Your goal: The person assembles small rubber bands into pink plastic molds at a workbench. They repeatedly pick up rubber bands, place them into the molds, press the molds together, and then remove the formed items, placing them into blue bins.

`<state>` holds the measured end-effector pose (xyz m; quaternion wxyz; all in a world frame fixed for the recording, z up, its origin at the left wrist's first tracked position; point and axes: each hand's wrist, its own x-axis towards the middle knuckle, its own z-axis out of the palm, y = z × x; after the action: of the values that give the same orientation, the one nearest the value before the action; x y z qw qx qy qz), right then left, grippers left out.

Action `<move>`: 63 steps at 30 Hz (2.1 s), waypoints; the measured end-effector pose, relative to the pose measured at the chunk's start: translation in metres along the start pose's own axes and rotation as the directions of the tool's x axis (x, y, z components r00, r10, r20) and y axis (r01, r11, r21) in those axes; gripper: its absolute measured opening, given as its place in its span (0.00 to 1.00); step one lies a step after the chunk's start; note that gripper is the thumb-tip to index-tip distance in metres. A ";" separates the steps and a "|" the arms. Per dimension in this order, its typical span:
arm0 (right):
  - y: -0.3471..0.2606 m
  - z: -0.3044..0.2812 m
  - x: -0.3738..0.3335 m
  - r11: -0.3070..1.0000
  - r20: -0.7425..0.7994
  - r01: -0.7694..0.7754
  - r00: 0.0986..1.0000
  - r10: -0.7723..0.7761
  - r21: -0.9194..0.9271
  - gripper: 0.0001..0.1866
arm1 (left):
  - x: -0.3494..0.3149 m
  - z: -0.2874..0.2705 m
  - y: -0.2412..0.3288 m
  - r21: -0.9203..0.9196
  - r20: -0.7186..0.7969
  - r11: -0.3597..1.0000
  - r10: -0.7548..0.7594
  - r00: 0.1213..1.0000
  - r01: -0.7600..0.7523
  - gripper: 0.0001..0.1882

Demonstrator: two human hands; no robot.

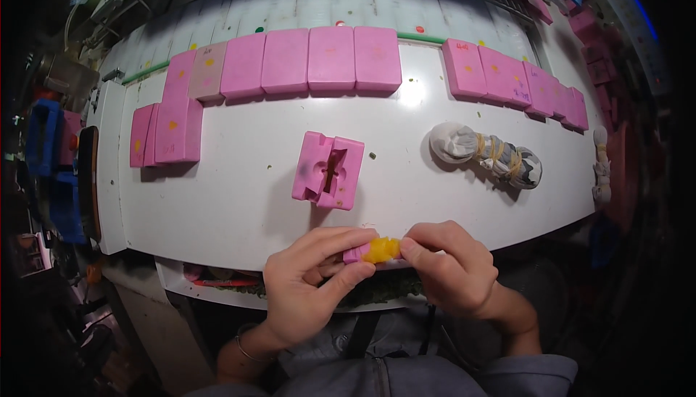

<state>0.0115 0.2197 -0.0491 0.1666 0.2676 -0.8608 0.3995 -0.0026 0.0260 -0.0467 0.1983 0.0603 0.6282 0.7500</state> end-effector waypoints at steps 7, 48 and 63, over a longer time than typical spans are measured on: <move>0.004 -0.009 0.007 0.958 0.085 0.281 0.957 -0.276 -0.051 0.13 | 0.009 -0.012 0.014 -0.181 0.210 0.885 -0.391 0.896 0.428 0.15; 0.050 -0.003 0.018 0.706 -0.098 -0.126 0.992 0.080 -0.697 0.17 | 0.022 0.021 -0.034 0.721 0.022 0.504 0.668 0.744 -0.475 0.17; -0.019 0.027 -0.045 0.971 -0.079 -0.209 0.976 0.201 -0.112 0.23 | 0.029 0.030 -0.042 0.804 0.014 0.482 0.569 0.822 -0.347 0.11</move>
<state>0.0566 0.2031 -0.0771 0.1689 0.1531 -0.9001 0.3713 -0.0100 0.0701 -0.0859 -0.1397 0.2097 0.8677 0.4284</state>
